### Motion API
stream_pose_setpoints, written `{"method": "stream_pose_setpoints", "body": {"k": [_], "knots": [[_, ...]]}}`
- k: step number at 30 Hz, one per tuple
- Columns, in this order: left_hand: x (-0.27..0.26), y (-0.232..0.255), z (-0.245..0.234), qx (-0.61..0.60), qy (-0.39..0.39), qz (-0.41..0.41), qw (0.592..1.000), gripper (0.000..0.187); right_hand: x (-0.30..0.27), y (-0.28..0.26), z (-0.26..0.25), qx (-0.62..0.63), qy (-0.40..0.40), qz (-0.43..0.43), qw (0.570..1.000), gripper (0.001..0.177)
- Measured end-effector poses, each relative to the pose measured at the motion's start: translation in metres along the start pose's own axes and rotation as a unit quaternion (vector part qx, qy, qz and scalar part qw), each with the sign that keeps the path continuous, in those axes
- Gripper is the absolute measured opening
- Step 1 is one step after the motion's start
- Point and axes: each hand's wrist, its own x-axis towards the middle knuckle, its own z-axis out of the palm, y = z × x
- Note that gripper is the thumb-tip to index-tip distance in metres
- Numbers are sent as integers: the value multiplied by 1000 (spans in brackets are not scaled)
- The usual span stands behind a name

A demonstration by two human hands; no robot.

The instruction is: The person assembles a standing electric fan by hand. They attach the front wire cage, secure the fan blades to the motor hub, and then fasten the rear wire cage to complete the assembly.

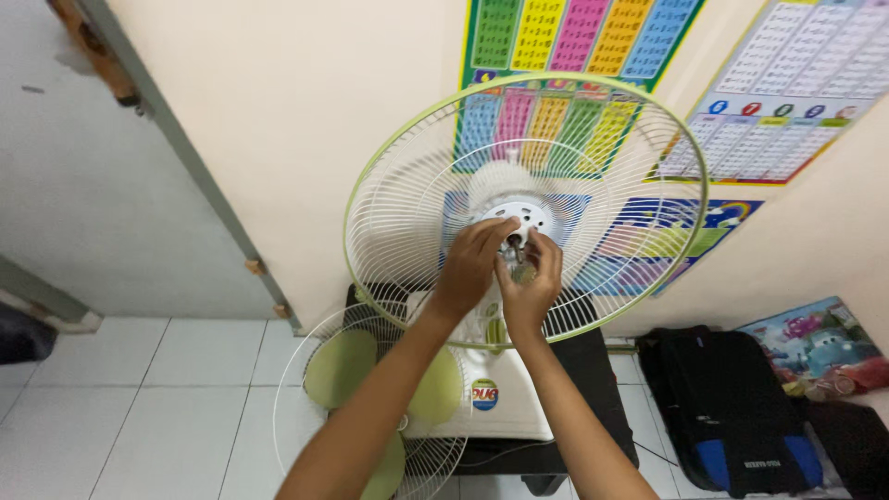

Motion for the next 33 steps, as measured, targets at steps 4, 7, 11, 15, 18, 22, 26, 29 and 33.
{"method": "stream_pose_setpoints", "body": {"k": [4, 7, 11, 15, 18, 22, 26, 29, 33], "knots": [[-40, 23, 2, -152, 87, -195, 965, 37, -37, 15, -1, 301, 30, 305, 903, 45], [-74, 22, 9, -451, 163, -430, 765, 37, -51, 40, -13, 529, 29, 533, 660, 34], [-132, 14, 5, -712, 288, -510, 388, 39, -65, 43, -29, 641, 43, 645, 414, 40], [-173, 11, 2, -749, 342, -486, 294, 38, -86, 36, -34, 651, 19, 655, 383, 43], [-194, 8, -8, -745, 362, -480, 291, 37, -95, 37, -37, 655, 10, 669, 352, 41], [-216, -1, -38, -746, 370, -446, 328, 42, -100, 35, -35, 640, -1, 677, 363, 36], [-226, -7, -69, -691, 386, -473, 387, 44, -106, 26, -34, 613, -34, 678, 405, 33], [-232, -8, -86, -666, 378, -489, 418, 45, -113, 15, -32, 590, -71, 662, 456, 32], [-239, -18, -105, -611, 324, -524, 497, 46, -124, -5, -22, 534, -95, 651, 531, 34]]}}
